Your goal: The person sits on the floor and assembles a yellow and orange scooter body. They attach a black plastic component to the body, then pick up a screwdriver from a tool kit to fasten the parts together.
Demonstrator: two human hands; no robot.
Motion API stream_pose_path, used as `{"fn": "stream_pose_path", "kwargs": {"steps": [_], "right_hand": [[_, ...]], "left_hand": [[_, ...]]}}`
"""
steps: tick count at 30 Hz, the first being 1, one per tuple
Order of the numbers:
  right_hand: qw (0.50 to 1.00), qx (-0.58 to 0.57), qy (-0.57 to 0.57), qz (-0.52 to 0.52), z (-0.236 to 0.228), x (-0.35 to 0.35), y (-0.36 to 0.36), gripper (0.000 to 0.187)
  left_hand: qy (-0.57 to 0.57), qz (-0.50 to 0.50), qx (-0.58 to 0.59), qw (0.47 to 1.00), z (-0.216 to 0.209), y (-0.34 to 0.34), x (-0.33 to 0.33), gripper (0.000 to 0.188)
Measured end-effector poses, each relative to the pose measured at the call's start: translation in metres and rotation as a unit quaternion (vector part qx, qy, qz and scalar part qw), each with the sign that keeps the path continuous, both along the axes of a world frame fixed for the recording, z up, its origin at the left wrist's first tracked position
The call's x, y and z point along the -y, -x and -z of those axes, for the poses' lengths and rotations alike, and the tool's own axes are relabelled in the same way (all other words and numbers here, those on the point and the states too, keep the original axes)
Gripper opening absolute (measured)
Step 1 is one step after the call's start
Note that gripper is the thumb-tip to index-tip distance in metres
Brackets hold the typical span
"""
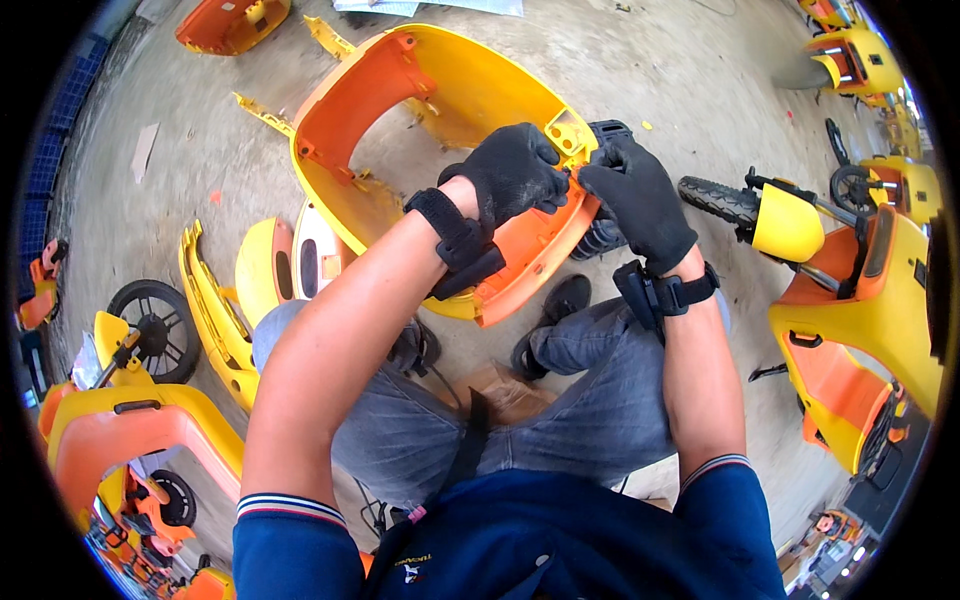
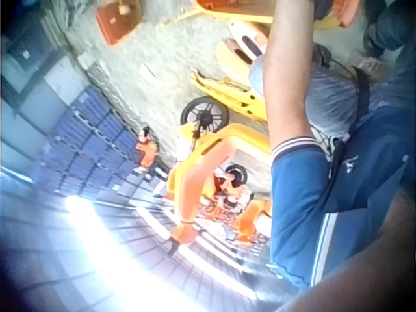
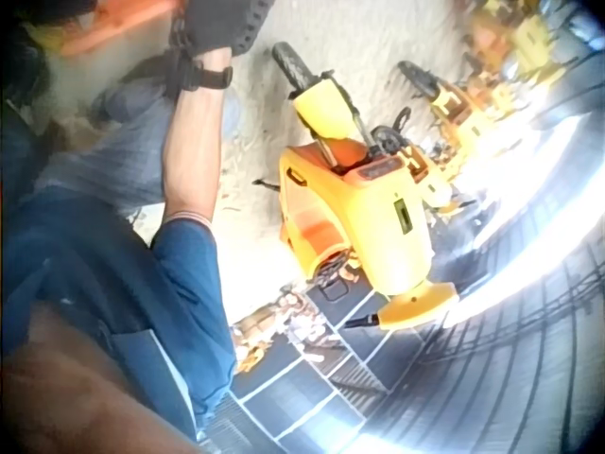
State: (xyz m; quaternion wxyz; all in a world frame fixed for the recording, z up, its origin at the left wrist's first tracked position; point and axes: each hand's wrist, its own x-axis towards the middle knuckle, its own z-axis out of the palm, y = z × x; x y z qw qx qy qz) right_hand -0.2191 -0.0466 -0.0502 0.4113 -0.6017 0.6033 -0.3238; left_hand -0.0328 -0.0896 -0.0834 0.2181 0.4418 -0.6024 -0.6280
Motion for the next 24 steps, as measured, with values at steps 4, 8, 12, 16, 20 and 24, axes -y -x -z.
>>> {"fn": "stream_pose_path", "kwargs": {"steps": [4,8,12,16,20,24], "right_hand": [[1.0,0.027,0.001,-0.005,0.001,-0.001,-0.001,0.016],[1.0,0.009,0.005,-0.008,0.004,-0.001,0.001,0.016],[1.0,0.018,0.016,-0.012,0.002,-0.002,0.001,0.016],[1.0,0.004,-0.001,0.003,0.001,-0.002,-0.001,0.016],[1.0,0.013,-0.001,0.007,-0.001,-0.005,-0.001,0.016],[1.0,0.007,0.015,-0.016,0.003,-0.003,0.001,0.017]], "left_hand": [[0.003,0.006,-0.019,1.0,0.005,-0.004,0.001,0.024],[-0.018,-0.031,-0.006,0.999,-0.003,0.002,-0.003,0.022],[0.022,-0.029,0.039,0.999,-0.013,0.004,-0.006,0.035],[0.141,-0.072,0.083,0.984,0.004,0.006,-0.009,0.059],[0.28,-0.087,0.104,0.95,-0.006,0.011,-0.016,0.061],[0.22,-0.024,0.076,0.972,-0.001,0.005,-0.01,0.056]]}}
